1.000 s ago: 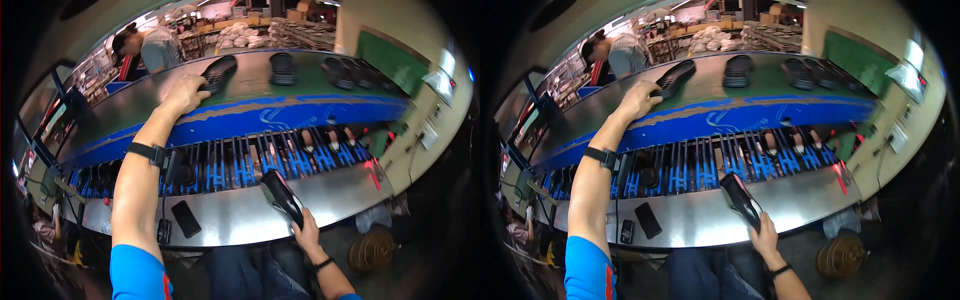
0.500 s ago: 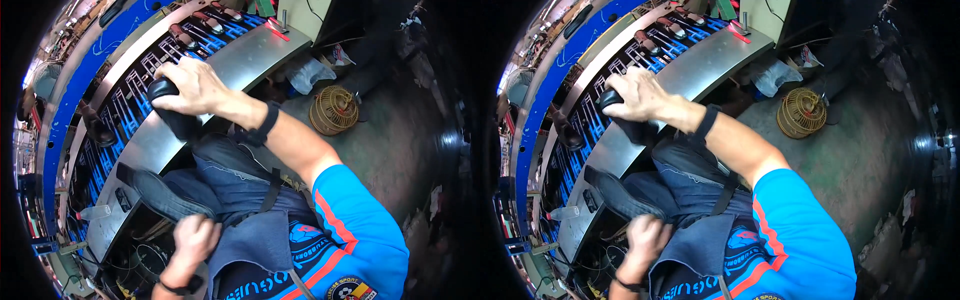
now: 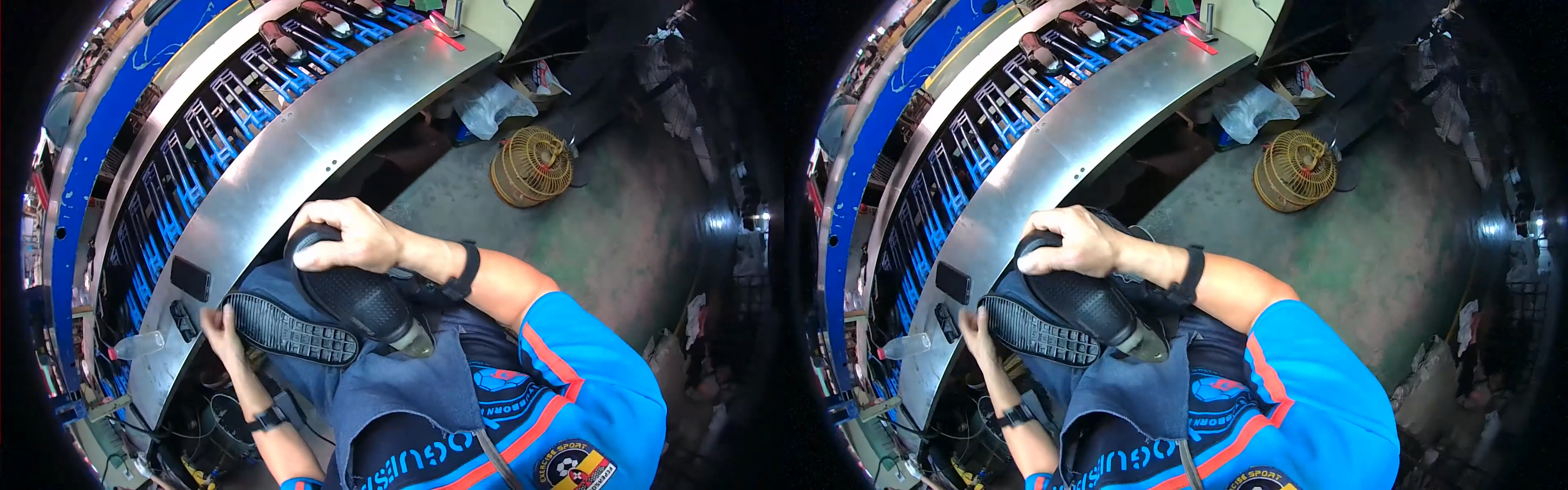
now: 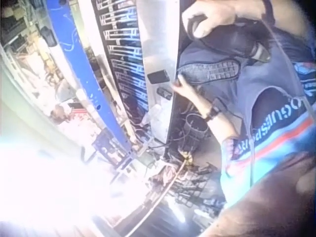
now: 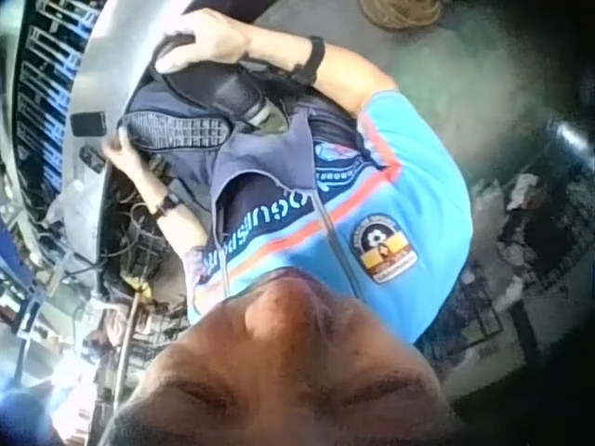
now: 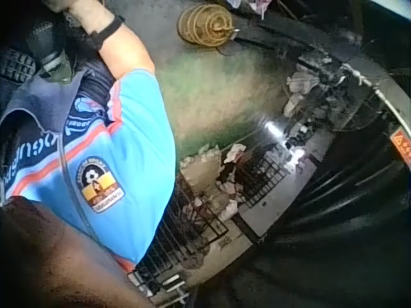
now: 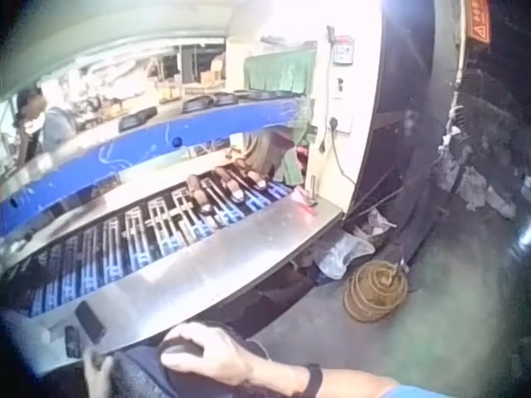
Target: Inspecting shoes and using a heat gun to smooth out imperfections on the sole before placing them on the assembly line.
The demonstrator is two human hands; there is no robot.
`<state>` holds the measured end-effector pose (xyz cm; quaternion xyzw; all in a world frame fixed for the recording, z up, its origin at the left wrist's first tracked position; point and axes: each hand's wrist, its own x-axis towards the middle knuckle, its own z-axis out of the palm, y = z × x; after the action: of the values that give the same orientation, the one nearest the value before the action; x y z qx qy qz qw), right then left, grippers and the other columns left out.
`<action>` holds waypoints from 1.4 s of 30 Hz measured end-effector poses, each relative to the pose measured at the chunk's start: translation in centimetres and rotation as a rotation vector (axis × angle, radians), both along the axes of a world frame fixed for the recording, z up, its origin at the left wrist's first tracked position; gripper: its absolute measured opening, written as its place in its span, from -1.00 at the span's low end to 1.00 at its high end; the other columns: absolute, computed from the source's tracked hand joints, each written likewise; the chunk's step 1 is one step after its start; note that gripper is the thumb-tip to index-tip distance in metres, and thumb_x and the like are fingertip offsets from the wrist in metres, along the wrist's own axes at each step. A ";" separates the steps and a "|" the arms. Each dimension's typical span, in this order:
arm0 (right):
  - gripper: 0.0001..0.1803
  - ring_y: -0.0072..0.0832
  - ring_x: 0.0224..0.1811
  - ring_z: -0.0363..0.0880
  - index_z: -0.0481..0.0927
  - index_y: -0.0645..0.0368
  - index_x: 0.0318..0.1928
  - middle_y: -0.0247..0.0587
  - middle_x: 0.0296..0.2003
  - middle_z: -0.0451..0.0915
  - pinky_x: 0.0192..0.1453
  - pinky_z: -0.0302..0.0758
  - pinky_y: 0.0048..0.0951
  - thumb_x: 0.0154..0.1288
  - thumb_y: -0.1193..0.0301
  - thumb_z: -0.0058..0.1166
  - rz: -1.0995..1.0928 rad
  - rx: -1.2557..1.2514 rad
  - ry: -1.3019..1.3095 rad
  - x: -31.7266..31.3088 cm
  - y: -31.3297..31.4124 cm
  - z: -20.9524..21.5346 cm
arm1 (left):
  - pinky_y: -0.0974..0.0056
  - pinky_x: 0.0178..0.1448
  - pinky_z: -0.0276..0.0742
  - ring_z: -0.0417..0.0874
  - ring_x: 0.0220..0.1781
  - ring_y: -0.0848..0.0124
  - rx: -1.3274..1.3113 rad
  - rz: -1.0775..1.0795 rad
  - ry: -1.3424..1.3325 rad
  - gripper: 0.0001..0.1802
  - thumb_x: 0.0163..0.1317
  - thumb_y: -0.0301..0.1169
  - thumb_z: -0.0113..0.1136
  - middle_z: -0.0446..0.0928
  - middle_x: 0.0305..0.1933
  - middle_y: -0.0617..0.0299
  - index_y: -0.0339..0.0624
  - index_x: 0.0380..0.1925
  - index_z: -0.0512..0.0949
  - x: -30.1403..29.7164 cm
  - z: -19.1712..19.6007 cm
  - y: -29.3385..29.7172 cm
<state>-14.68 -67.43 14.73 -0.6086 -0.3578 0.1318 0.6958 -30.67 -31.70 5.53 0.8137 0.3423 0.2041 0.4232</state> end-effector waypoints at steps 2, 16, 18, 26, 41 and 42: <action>-0.46 -0.50 0.00 0.61 0.52 0.31 0.15 -0.18 -0.02 0.65 0.11 0.51 -0.47 0.34 0.17 0.26 0.173 0.110 0.216 -1.1 -0.8 -1.4 | 0.36 0.16 0.39 0.50 -0.03 0.47 -0.204 -0.199 0.009 -0.58 0.44 -0.26 0.21 0.59 -0.08 0.21 -0.41 0.09 0.55 0.6 -1.3 1.2; -0.34 -0.39 0.20 0.57 0.37 0.25 0.36 -0.11 0.20 0.54 0.37 0.48 -0.31 0.55 -0.04 -0.11 0.310 0.283 1.212 -4.8 -5.2 -8.0 | -0.30 0.45 0.30 0.35 0.47 -0.15 -1.327 -0.746 -0.503 -0.24 0.51 0.13 -0.22 0.37 0.38 -0.27 -0.33 0.38 0.28 1.3 11.5 -7.9; -0.34 -0.40 0.22 0.56 0.35 0.23 0.37 -0.10 0.21 0.54 0.38 0.48 -0.30 0.55 -0.04 -0.10 0.255 0.294 1.233 -4.9 -5.2 -8.0 | -0.30 0.44 0.32 0.36 0.45 -0.15 -1.242 -0.663 -0.466 -0.24 0.52 0.12 -0.30 0.40 0.34 -0.28 -0.37 0.35 0.31 0.9 12.3 -8.9; -0.28 -0.37 0.24 0.55 0.23 0.19 0.45 -0.10 0.26 0.50 0.37 0.50 -0.26 0.55 -0.07 -0.15 0.275 0.363 1.204 -4.8 -5.9 -8.6 | -0.08 0.42 0.38 0.52 0.29 -0.08 -0.716 -0.606 -0.299 -0.20 0.50 0.16 -0.27 0.55 0.14 -0.23 -0.47 0.16 0.48 -1.1 14.3 -11.5; -0.36 -0.57 -0.28 0.28 0.41 0.20 -0.35 -0.40 -0.42 0.36 -0.08 0.36 -0.38 0.59 -0.15 -0.26 0.504 0.027 0.426 -6.6 -3.5 -0.3 | -0.16 0.37 0.41 0.58 0.16 -0.11 -0.868 -0.763 -0.438 -0.14 0.47 0.29 -0.34 0.55 -0.01 -0.21 -0.41 0.01 0.50 2.9 16.3 -14.6; -0.37 -0.56 -0.27 0.32 0.43 0.23 -0.33 -0.37 -0.41 0.40 -0.07 0.37 -0.40 0.59 -0.13 -0.25 0.505 -0.062 0.435 -6.9 -3.8 -0.4 | -0.16 0.37 0.41 0.58 0.16 -0.11 -0.851 -0.752 -0.413 -0.14 0.47 0.29 -0.34 0.55 -0.01 -0.21 -0.41 0.01 0.50 2.9 16.2 -14.8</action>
<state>-21.59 -71.27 14.31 -0.4793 -0.3362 0.4379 0.6823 -27.81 -46.54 21.76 0.5818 -0.0067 0.0394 0.8123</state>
